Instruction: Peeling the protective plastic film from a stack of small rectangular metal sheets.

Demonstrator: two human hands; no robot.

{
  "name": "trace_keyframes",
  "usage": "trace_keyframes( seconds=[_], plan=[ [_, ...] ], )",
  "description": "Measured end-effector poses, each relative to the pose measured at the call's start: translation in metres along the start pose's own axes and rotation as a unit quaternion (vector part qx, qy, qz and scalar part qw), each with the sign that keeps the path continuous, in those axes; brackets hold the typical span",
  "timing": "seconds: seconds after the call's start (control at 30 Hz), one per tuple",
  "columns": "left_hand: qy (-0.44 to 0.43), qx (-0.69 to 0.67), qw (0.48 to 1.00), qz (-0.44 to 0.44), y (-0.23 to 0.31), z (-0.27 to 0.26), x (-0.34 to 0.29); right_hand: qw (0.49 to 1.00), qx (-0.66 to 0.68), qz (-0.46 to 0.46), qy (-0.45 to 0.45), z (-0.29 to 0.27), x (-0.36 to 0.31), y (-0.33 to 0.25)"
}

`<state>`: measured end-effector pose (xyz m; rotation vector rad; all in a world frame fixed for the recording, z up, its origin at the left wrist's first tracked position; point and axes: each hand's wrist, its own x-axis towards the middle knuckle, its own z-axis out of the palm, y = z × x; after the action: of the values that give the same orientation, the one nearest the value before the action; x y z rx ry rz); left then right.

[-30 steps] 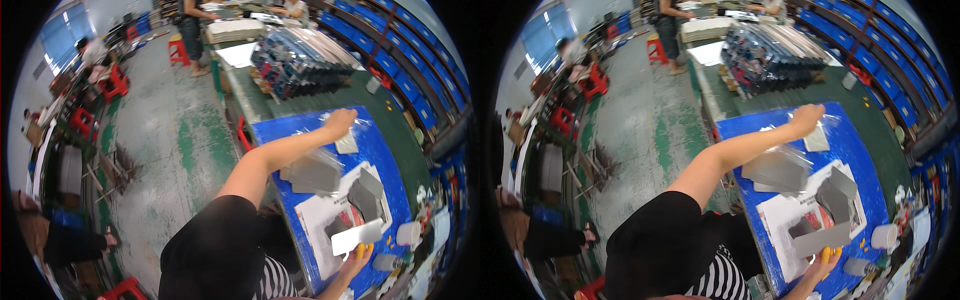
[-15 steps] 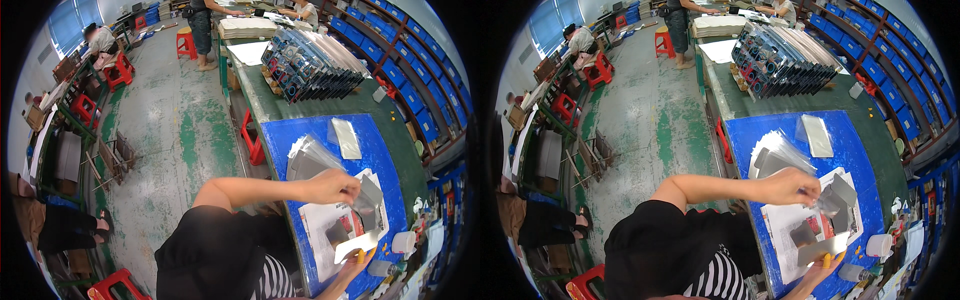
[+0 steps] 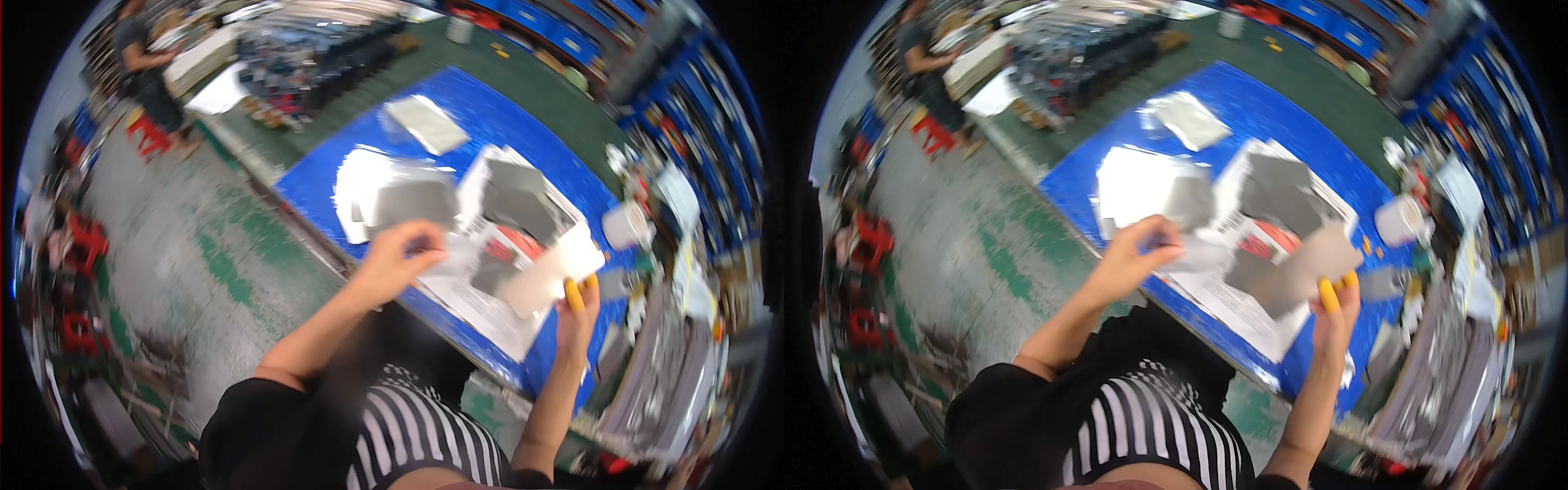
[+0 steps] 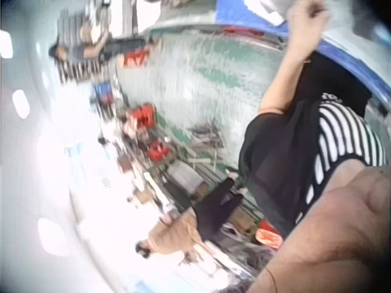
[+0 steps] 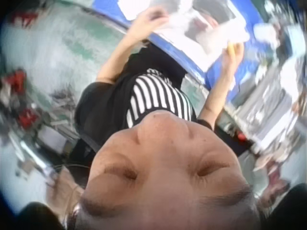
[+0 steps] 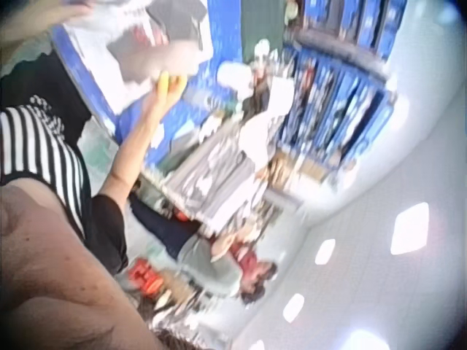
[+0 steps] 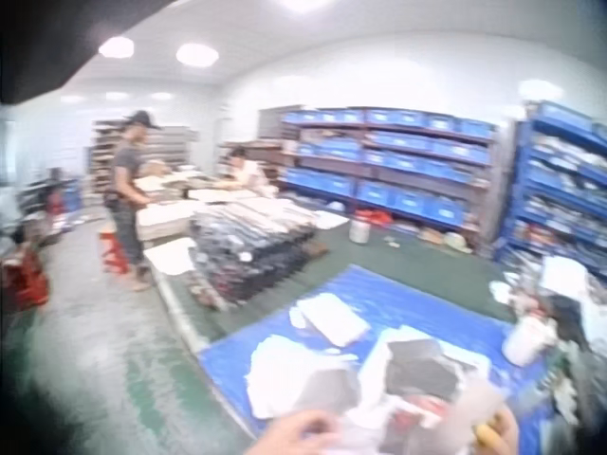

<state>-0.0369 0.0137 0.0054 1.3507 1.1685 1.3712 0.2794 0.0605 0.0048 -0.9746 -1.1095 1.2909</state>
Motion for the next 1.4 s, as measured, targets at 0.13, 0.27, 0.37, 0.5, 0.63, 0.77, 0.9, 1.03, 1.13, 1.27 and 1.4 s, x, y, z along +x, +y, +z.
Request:
trace_keyframes(
  seconds=[0.13, 0.27, 0.37, 0.5, 0.63, 0.77, 0.9, 1.03, 1.13, 1.27, 1.4],
  plan=[
    [-0.021, -0.028, 0.996, -0.082, 0.001, 0.003, -0.002, 0.995, 0.072, -0.068, 0.016, 0.007, -0.004, -0.017],
    [-0.06, -0.033, 0.993, -0.097, 0.003, 0.016, -0.005, 0.984, 0.127, -0.122, 0.001, 0.003, -0.007, -0.017],
    [-0.088, -0.043, 0.99, -0.1, 0.004, 0.026, -0.009, 0.983, 0.126, -0.13, 0.01, 0.018, -0.008, -0.018],
    [-0.112, -0.049, 0.987, -0.107, 0.005, 0.034, -0.014, 0.974, 0.156, -0.161, -0.036, 0.035, -0.005, -0.017],
    [-0.115, -0.038, 0.99, -0.072, 0.001, 0.032, -0.014, 0.988, 0.076, -0.128, -0.034, 0.049, -0.009, -0.006],
    [-0.094, -0.043, 0.991, -0.084, -0.003, 0.029, -0.014, 0.993, 0.024, -0.119, 0.012, 0.043, -0.011, -0.001],
    [-0.091, -0.021, 0.989, -0.111, 0.001, 0.03, -0.012, 0.992, -0.042, -0.116, 0.019, 0.04, -0.016, 0.0],
    [-0.093, -0.006, 0.989, -0.113, 0.0, 0.031, -0.012, 0.99, -0.018, -0.134, 0.049, 0.034, -0.016, 0.002],
    [-0.109, -0.007, 0.986, -0.124, -0.002, 0.031, -0.013, 0.994, -0.06, -0.086, 0.017, 0.032, -0.021, 0.005],
    [-0.116, 0.013, 0.984, -0.136, -0.001, 0.035, -0.013, 0.996, -0.06, -0.046, -0.056, 0.039, -0.031, 0.012],
    [-0.131, 0.021, 0.979, -0.153, -0.003, 0.035, -0.011, 0.972, -0.166, -0.095, -0.14, 0.023, -0.03, 0.025]
  ],
)
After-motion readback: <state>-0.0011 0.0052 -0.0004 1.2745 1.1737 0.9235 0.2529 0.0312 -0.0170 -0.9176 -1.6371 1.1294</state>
